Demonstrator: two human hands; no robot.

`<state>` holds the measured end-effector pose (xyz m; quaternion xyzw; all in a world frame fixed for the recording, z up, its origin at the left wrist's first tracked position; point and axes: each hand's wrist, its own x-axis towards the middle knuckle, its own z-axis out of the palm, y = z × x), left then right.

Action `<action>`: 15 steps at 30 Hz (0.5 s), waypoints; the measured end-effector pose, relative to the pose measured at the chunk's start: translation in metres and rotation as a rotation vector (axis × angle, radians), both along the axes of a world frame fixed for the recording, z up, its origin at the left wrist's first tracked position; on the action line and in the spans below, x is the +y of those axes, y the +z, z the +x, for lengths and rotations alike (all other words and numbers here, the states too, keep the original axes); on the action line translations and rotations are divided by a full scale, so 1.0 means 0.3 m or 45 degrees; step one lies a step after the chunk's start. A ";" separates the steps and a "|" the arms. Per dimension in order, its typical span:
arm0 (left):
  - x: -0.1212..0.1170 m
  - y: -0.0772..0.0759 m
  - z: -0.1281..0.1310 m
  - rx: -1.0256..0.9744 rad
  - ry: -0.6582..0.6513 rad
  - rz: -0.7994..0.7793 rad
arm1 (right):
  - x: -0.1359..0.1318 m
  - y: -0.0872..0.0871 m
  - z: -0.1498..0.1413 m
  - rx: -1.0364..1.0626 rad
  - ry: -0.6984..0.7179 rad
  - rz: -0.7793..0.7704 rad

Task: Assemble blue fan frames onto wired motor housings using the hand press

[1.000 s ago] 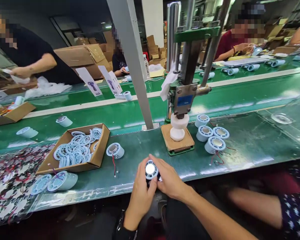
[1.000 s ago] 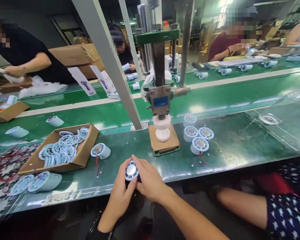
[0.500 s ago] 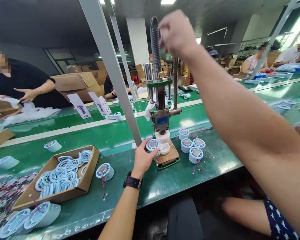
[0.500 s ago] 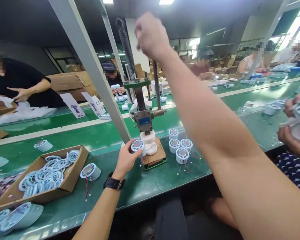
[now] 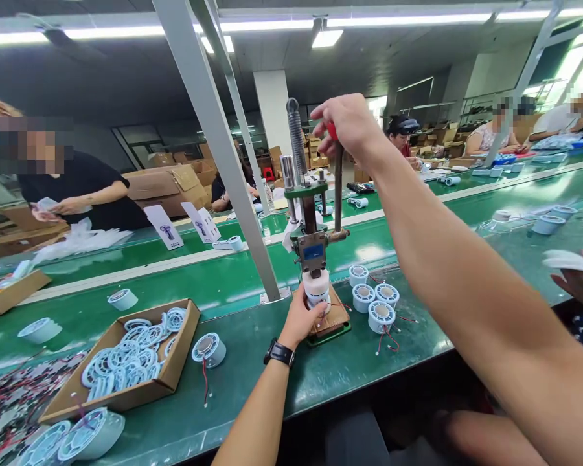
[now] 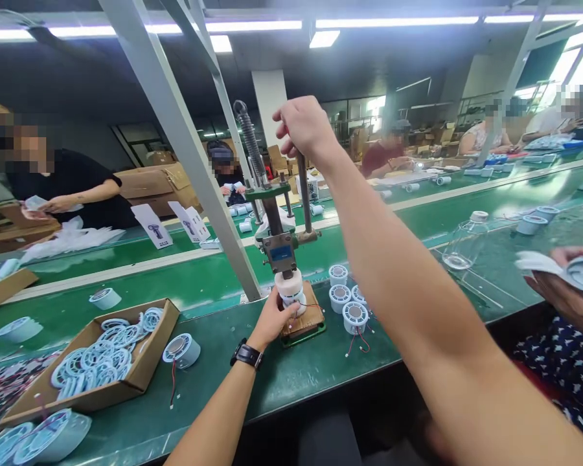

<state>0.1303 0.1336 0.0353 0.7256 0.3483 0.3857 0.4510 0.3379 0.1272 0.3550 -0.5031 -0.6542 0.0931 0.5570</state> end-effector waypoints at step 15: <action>-0.136 -0.055 -0.027 0.199 0.191 0.159 | -0.308 -0.317 -0.069 -0.127 -0.208 0.682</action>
